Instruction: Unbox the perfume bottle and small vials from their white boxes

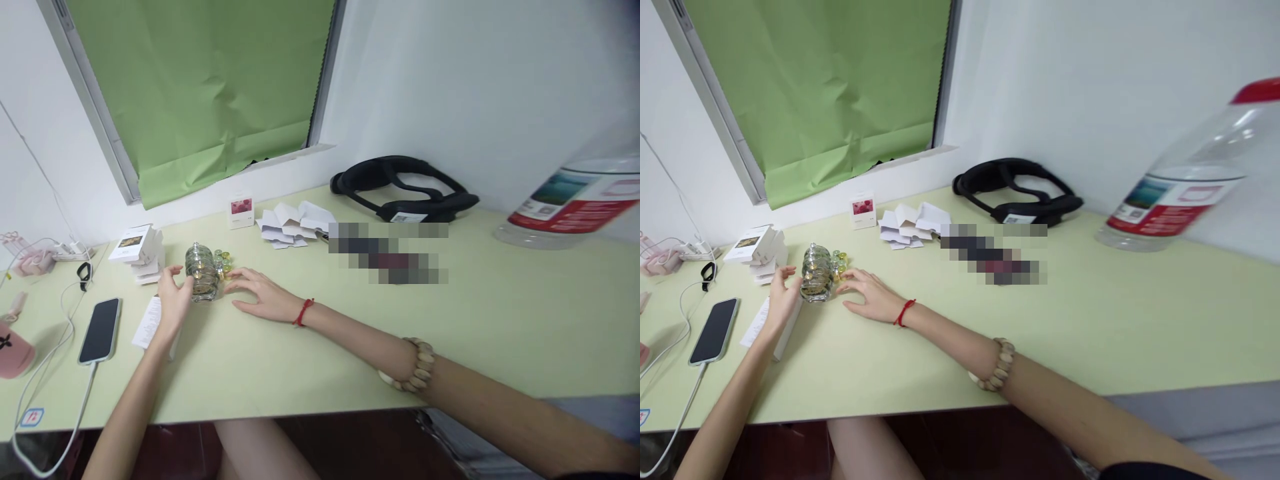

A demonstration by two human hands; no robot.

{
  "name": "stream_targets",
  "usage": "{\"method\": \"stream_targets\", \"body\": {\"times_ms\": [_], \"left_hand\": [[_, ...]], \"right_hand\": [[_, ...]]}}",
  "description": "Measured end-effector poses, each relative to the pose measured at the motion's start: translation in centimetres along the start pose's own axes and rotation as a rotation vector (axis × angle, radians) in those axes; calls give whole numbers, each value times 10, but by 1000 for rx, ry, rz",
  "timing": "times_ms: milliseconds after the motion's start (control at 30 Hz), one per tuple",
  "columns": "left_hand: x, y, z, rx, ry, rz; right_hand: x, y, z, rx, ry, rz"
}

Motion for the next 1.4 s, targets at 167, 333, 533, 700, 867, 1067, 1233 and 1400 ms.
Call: {"method": "stream_targets", "body": {"times_ms": [167,333,533,700,867,1067,1233,1400], "left_hand": [[-7,0,7,-132,24,-75],[-7,2,13,-352,-21,7],[-2,3,14,-596,-100,71],[0,-1,13,-692,-194,113],[2,1,13,-895,-191,103],[1,-1,12,-967,-209,150],[1,0,13,-1029,-176,115],[2,-2,10,-1007,-266,150]], "right_hand": [[0,8,-1,-21,70,0],[0,8,-3,-12,62,17],[-1,5,2,12,114,36],[-1,2,5,16,155,62],[-1,0,6,19,158,76],[-1,-1,7,18,165,87],[-1,0,6,14,172,101],[-1,1,5,3,168,97]]}}
Point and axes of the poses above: each hand's wrist, its own x-axis away from the middle knuckle, its own z-axis out of the back of the hand, y = z × x, the point moved 6 cm from there along -x, towards the middle knuckle, and after that the axes turned 3 degrees about x, right-handed, at the moved point
